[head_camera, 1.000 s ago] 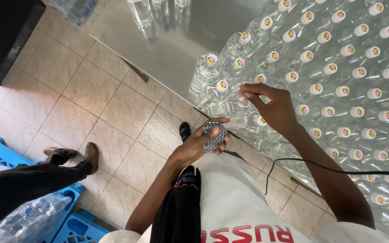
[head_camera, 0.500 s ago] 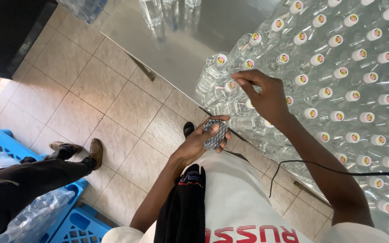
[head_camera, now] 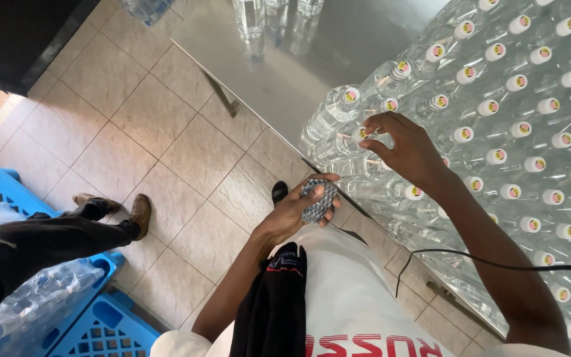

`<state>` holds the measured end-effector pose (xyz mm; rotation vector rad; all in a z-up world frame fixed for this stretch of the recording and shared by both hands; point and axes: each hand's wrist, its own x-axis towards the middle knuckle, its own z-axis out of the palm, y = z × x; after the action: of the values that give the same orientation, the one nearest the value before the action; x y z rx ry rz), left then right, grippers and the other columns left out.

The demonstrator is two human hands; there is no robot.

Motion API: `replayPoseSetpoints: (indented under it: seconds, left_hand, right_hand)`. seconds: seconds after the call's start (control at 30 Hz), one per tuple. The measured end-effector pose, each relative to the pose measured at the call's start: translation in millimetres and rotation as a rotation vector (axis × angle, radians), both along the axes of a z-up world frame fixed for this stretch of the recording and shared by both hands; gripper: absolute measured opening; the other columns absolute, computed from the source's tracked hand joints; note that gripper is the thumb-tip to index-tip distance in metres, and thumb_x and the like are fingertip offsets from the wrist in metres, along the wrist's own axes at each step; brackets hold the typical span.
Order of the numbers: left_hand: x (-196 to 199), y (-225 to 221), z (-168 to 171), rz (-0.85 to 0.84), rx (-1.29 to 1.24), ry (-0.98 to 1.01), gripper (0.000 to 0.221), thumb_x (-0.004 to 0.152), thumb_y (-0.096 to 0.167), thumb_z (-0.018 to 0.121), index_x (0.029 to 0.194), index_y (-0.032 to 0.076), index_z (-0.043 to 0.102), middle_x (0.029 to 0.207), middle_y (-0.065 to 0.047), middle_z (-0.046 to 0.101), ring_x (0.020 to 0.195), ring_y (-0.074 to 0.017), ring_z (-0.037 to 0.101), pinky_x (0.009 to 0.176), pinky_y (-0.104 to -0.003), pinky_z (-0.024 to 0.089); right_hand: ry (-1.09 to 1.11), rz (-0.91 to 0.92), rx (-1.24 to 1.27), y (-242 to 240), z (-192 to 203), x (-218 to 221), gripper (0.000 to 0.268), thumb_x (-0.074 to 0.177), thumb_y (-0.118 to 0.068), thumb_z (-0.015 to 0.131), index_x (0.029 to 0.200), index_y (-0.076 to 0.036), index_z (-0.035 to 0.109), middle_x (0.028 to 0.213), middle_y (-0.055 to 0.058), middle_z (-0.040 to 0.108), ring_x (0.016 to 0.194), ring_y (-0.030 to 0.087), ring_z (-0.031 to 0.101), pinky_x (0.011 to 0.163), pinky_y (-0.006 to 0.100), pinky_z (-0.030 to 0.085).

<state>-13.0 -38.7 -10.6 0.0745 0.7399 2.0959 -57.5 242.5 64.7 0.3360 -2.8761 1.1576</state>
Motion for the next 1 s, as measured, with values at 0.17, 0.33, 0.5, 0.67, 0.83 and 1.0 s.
replayPoseSetpoints:
  seconds: [0.17,0.33,0.5,0.67,0.83,1.0]
  left_hand:
    - [-6.7,-3.1,2.9,0.011,0.038,-0.001,0.049,0.116,0.031,0.059,0.157,0.005,0.050,0.110,-0.019,0.070,0.089,-0.0195,0.076,0.068,-0.029,0.065]
    - [-7.4,-14.5,0.8,0.039,0.035,0.020,0.047,0.117,0.031,0.059,0.156,0.004,0.051,0.111,-0.020,0.072,0.090,-0.0186,0.076,0.068,-0.028,0.065]
    - [-9.9,-15.9,-2.5,0.034,0.064,0.001,0.045,0.118,0.029,0.057,0.156,0.006,0.051,0.112,-0.019,0.072,0.092,-0.0196,0.077,0.071,-0.030,0.065]
    - [-14.5,-14.4,-17.5,0.019,0.127,-0.055,0.051,0.116,0.027,0.061,0.161,0.009,0.047,0.121,-0.022,0.071,0.101,-0.0235,0.077,0.080,-0.035,0.066]
    - [-18.2,-15.2,-8.0,0.000,0.150,-0.060,0.051,0.117,0.025,0.061,0.163,0.009,0.047,0.125,-0.022,0.071,0.104,-0.0236,0.076,0.083,-0.035,0.066]
    - [-16.7,-10.9,4.0,-0.077,0.175,-0.020,0.054,0.116,0.026,0.063,0.163,0.006,0.046,0.123,-0.021,0.069,0.103,-0.0233,0.075,0.081,-0.035,0.067]
  right_hand:
    - [-0.114,-0.040,0.120,-9.4,11.2,0.4,0.037,0.104,-0.021,0.079,0.135,-0.008,0.063,0.125,0.018,0.073,0.115,0.040,0.075,0.095,0.059,0.060]
    - [-0.183,0.021,0.192,-9.6,7.5,-3.6,0.033,0.113,-0.025,0.068,0.144,-0.014,0.066,0.140,0.015,0.071,0.122,0.040,0.072,0.098,0.058,0.058]
    - [-0.339,-0.046,0.098,-16.9,30.0,-9.3,0.041,0.103,-0.018,0.077,0.144,-0.012,0.071,0.136,0.025,0.074,0.124,0.051,0.069,0.104,0.064,0.054]
    - [-0.306,-0.039,0.116,-14.5,15.7,-9.3,0.042,0.102,-0.019,0.078,0.144,-0.014,0.070,0.137,0.019,0.073,0.122,0.048,0.071,0.102,0.061,0.055]
    - [-0.082,0.076,0.342,-21.3,29.8,8.9,0.055,0.098,-0.010,0.077,0.151,-0.006,0.064,0.143,0.020,0.066,0.130,0.048,0.067,0.101,0.057,0.057]
    - [-0.081,0.008,0.006,-60.4,49.2,48.9,0.049,0.088,-0.029,0.091,0.134,-0.020,0.078,0.125,0.002,0.072,0.105,0.027,0.075,0.093,0.043,0.061]
